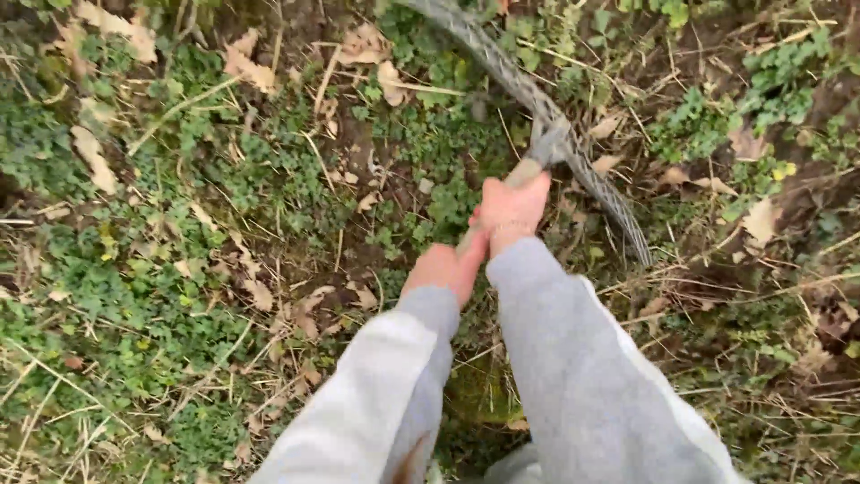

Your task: The person uses a pickaxe to break up the soil and dig into the ground outdoors among grass and fallen leaves.

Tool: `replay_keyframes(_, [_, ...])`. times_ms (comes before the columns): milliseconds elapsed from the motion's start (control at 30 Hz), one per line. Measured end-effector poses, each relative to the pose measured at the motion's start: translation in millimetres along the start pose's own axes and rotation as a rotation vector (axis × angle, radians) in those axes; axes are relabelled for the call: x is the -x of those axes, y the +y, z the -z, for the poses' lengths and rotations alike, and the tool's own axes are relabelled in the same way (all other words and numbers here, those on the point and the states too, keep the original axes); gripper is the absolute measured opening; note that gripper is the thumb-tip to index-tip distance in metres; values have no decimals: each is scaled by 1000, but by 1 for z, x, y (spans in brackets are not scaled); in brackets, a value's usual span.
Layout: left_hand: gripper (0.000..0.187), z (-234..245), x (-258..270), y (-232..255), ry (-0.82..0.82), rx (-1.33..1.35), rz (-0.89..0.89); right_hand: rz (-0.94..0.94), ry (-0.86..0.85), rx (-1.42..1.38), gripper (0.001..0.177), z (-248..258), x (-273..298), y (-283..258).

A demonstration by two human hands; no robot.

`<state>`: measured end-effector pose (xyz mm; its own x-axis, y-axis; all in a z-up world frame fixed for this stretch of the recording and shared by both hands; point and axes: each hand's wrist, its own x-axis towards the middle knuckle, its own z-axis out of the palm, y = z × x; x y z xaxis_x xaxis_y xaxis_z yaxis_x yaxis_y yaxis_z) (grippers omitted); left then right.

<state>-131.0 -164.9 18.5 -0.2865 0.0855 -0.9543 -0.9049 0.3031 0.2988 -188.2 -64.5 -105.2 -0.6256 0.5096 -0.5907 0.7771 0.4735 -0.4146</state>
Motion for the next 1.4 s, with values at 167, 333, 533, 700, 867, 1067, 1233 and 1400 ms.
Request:
replay_keyframes(167, [81,6,-33,-70,51,-37,55,-83,-77,-117,70,-31,46,19])
replay_keyframes(333, [81,23,3,-102,44,14,174,-119,-164,-16,64,-55,99,32])
replay_keyframes(533, [83,23,14,-107,43,-34,167,-142,-176,-1,69,-52,97,42])
replay_keyframes(700, [74,37,27,-103,45,-64,132,-157,-127,-169,62,-37,116,21])
replay_keyframes(867, [89,51,32,-84,45,-153,121,-153,-64,-237,57,-41,115,12])
replay_keyframes(1067, [90,68,16,-26,3,-201,20,-137,8,-208,67,-11,86,-50])
replay_keyframes(1233, [86,85,5,56,3,-213,-90,-50,131,-331,56,9,18,-104])
replay_keyframes(1400, [80,94,-50,96,43,-156,-143,-43,125,-362,55,-13,-66,-120])
